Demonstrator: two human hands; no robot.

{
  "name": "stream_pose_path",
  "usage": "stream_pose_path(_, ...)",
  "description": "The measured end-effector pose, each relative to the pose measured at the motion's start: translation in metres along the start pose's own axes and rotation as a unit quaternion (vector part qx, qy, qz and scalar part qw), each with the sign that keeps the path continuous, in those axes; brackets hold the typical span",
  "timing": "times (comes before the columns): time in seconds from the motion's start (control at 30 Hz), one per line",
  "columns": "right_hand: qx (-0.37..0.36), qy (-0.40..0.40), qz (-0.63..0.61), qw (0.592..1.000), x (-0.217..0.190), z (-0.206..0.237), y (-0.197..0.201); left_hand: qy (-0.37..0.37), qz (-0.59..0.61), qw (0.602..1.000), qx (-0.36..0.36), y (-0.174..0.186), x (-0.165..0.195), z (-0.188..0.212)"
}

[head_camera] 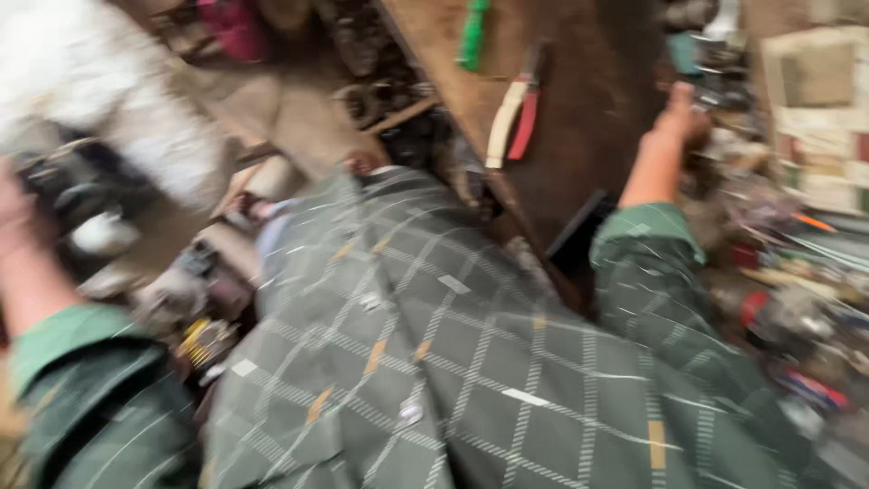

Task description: The person repairs a small electric motor resting on a white sack on the workshop floor. They use a wrench to loosen and tighten fasteners on the motor housing, handle the motor and its attached pump body, pick up a screwdriver and pliers from the workbench, and turn the motor over to work on different sides.

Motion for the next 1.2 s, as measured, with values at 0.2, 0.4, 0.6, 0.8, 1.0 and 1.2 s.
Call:
stream_pose_path(0.2, -0.142, 0.054, 0.153, 0.976, 0.002, 0.037, -0.010, -0.104, -0.242, 0.945, 0.191, 0.026, 0.035, -0.006)
stream_pose_path(0.4, -0.357, 0.216, 0.041, 0.908, -0.072, 0.129, -0.064, -0.064, -0.006, 0.980, 0.190, 0.039, 0.039, 0.004)
stream_pose_path(0.6, -0.560, 0.423, -0.254, 0.666, -0.210, 0.387, -0.090, -0.010, 0.064, 0.990, 0.124, 0.061, 0.013, -0.004)
stream_pose_path(0.8, -0.613, 0.613, -0.152, 0.475, -0.313, 0.667, -0.098, -0.133, 0.022, 0.986, 0.102, 0.080, -0.021, 0.000)
stream_pose_path(1.0, -0.603, 0.752, -0.054, 0.261, -0.340, 0.773, -0.158, -0.149, 0.052, 0.985, 0.074, 0.101, -0.044, -0.002)
stream_pose_path(1.2, -0.537, 0.816, 0.021, 0.214, -0.352, 0.777, -0.187, -0.145, 0.106, 0.979, 0.097, 0.095, -0.054, -0.007)
Point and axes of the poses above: each hand's wrist, its own z-axis away from the middle knuckle, its own y-axis out of the back of the hand, x = y × z, the point moved 1 cm from there along -z, towards the middle knuckle, and after that the axes turned 4 degrees about z, right-handed, at the moved point
